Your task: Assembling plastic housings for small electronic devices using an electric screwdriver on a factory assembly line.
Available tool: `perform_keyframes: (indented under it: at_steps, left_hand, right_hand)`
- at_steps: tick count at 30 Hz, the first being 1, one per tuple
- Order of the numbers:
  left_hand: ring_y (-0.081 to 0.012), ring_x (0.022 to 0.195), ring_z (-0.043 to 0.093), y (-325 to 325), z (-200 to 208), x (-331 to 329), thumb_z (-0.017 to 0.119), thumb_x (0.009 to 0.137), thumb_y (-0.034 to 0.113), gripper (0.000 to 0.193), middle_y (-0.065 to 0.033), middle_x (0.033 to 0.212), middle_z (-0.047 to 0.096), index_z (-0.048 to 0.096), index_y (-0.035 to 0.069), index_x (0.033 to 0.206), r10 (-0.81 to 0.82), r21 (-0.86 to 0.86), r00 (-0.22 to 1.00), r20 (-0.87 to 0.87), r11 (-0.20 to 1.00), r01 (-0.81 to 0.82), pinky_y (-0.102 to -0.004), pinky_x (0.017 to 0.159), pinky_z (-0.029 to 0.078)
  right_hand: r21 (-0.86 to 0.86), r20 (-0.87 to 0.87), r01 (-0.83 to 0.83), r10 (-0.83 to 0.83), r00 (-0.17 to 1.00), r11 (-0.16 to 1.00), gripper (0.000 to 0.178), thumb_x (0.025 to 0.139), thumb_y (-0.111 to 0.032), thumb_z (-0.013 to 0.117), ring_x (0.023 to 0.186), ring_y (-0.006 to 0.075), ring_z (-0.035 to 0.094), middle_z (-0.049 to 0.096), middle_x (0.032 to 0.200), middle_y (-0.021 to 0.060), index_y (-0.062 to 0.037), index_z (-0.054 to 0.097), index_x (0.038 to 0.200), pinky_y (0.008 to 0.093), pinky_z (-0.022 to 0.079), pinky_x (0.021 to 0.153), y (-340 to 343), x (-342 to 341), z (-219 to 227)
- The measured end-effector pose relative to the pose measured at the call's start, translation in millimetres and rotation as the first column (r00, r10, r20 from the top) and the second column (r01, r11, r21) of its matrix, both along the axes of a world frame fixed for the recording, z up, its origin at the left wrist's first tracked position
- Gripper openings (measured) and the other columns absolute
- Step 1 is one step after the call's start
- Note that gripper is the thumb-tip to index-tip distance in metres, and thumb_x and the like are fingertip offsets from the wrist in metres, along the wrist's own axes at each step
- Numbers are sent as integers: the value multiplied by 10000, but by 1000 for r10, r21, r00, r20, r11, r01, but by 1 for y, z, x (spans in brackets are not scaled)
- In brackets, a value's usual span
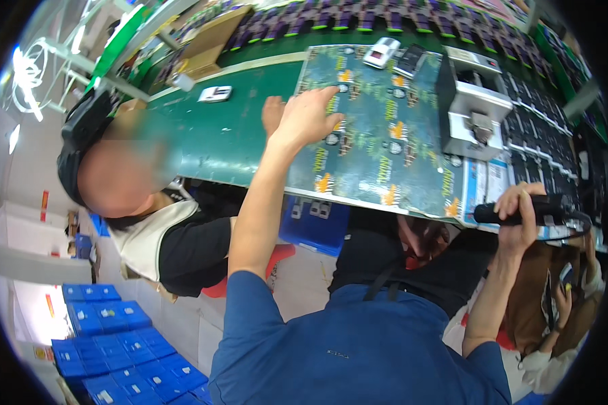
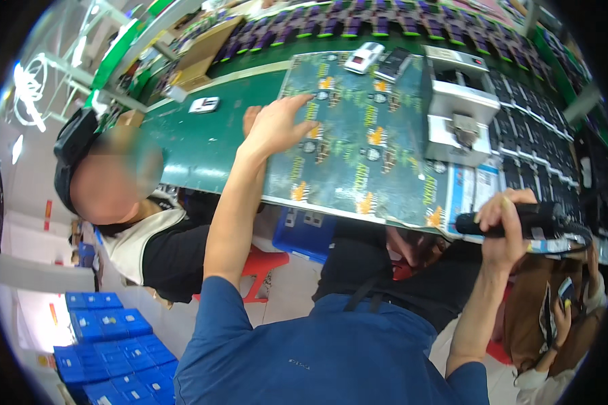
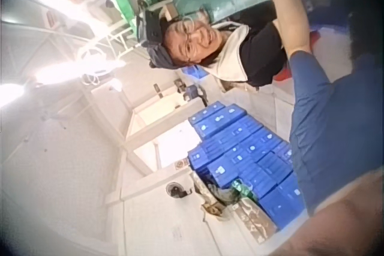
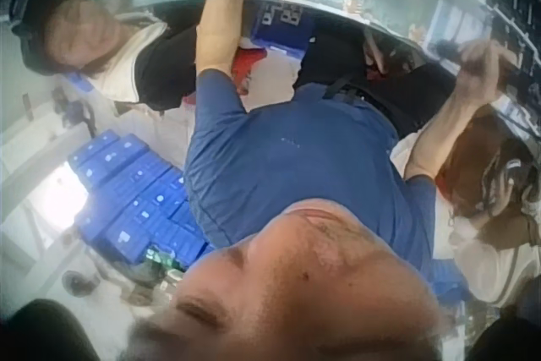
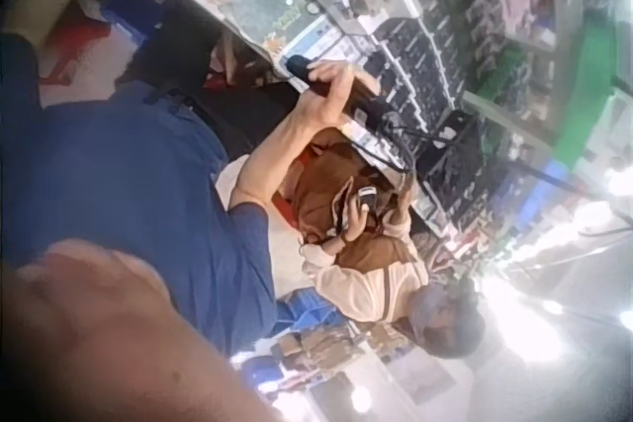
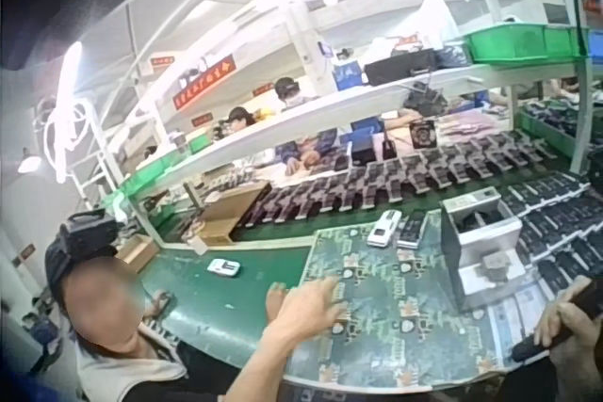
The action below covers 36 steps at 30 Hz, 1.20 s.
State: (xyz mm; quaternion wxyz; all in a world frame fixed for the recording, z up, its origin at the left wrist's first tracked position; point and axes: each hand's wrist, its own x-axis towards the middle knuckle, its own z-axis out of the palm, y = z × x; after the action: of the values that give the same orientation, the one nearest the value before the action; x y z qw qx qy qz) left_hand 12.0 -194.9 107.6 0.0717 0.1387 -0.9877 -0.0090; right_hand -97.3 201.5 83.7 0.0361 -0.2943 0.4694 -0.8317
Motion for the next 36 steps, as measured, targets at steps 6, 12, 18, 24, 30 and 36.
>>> perform_keyframes:
  at_steps: [6,12,18,24,30,36]
  left_hand:
    - [-125,814,662,127,-50,-12,727,850,114,344,-95,905,711,647,-28,1154,-42,782,931,-362,530,328,-277,735,531]
    - [-177,772,689,289,-64,-99,728,877,235,432,-124,827,698,615,-71,1161,-90,848,929,-359,385,365,-288,683,526]
    - [-490,892,663,331,-55,-158,632,876,522,648,-326,883,672,583,-107,1023,16,551,979,-204,828,101,-522,823,516]
    - [-471,920,668,333,-54,-157,680,828,537,679,-322,936,677,587,-103,1036,42,570,991,-126,821,38,-512,847,510]
    - [-407,960,676,336,-56,-153,729,779,521,708,-285,1002,687,612,-84,1128,157,640,978,-134,767,-35,-450,858,510]
    - [-343,892,684,331,-64,-144,807,718,385,623,-220,948,698,631,-54,1123,173,778,963,-207,626,55,-430,802,515]
  right_hand:
    - [-60,49,33,-30,998,998,100,843,-19,605,474,172,530,541,616,112,24,521,876,299,486,514,16,9,16]
    - [-104,14,77,-76,997,992,161,838,-62,667,454,148,514,533,602,96,23,530,842,306,487,485,81,24,40]
    - [-138,47,140,-134,990,980,167,807,-36,693,463,141,523,551,638,107,26,541,838,299,495,477,115,30,45]
    - [-130,92,146,-134,987,981,186,799,-37,727,466,121,536,570,649,99,27,557,835,273,497,472,118,27,44]
    - [-133,78,120,-111,991,984,180,803,-40,720,455,128,528,562,637,95,24,554,829,278,489,467,107,27,44]
    - [-81,43,97,-94,995,992,167,837,-78,670,443,142,509,531,597,92,17,534,822,294,482,474,95,28,47]
